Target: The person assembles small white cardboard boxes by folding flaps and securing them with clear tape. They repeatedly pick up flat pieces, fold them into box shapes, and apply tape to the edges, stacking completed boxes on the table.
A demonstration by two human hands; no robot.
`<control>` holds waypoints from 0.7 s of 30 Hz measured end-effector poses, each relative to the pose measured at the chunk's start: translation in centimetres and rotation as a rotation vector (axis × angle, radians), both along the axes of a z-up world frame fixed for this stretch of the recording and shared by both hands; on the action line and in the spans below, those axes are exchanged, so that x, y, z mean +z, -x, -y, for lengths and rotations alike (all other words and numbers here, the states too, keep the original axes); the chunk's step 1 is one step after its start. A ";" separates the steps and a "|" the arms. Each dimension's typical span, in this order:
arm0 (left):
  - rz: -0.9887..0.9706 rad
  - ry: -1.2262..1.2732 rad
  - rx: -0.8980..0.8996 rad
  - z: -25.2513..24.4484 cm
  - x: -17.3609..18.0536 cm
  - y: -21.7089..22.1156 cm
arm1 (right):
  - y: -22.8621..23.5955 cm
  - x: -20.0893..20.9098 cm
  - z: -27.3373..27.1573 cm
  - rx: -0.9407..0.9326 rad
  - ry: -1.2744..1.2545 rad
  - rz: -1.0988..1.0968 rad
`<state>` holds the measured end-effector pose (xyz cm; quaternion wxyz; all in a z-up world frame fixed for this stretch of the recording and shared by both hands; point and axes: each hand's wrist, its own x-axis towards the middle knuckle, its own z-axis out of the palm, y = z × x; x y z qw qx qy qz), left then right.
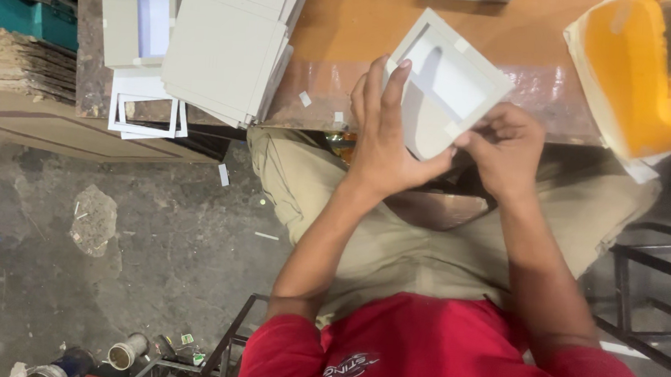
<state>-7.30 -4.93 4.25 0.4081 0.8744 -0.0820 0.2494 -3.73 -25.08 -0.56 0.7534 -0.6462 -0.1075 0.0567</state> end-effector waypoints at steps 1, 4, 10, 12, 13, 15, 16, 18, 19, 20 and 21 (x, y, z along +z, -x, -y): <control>-0.015 0.016 -0.020 0.0 0.2 0.2 | 0.0 -0.2 0.4 0.010 -0.013 0.045; -0.073 0.081 -0.077 -0.1 0.7 0.6 | 0.0 -0.3 1.0 0.007 0.087 0.161; -0.144 0.133 -0.114 -0.8 0.8 1.2 | 0.3 1.1 1.2 -0.152 -0.096 -0.098; -0.096 0.021 -0.060 -0.9 1.0 1.3 | 0.5 1.4 1.6 -0.074 -0.234 -0.146; -0.098 -0.014 -0.043 -1.0 1.1 1.3 | 0.6 1.4 1.8 -0.031 -0.303 -0.171; -0.109 -0.082 0.001 -1.3 1.4 1.4 | 1.5 0.6 1.5 -0.064 -0.008 -0.063; -0.083 -0.117 0.040 -1.9 1.7 1.3 | 2.1 0.0 1.2 -0.081 0.136 -0.007; -0.026 -0.190 0.112 -3.6 2.5 0.9 | 3.9 -1.5 0.5 -0.052 0.337 0.113; -0.033 -0.201 0.115 -4.4 3.1 0.9 | 4.7 -2.4 0.2 -0.042 0.282 0.042; -0.040 -0.213 0.117 -5.2 3.7 1.0 | 5.5 -3.3 -0.2 -0.032 0.227 -0.030; -0.047 -0.224 0.119 -5.8 4.1 0.9 | 5.8 -4.4 -0.5 -0.022 0.173 -0.102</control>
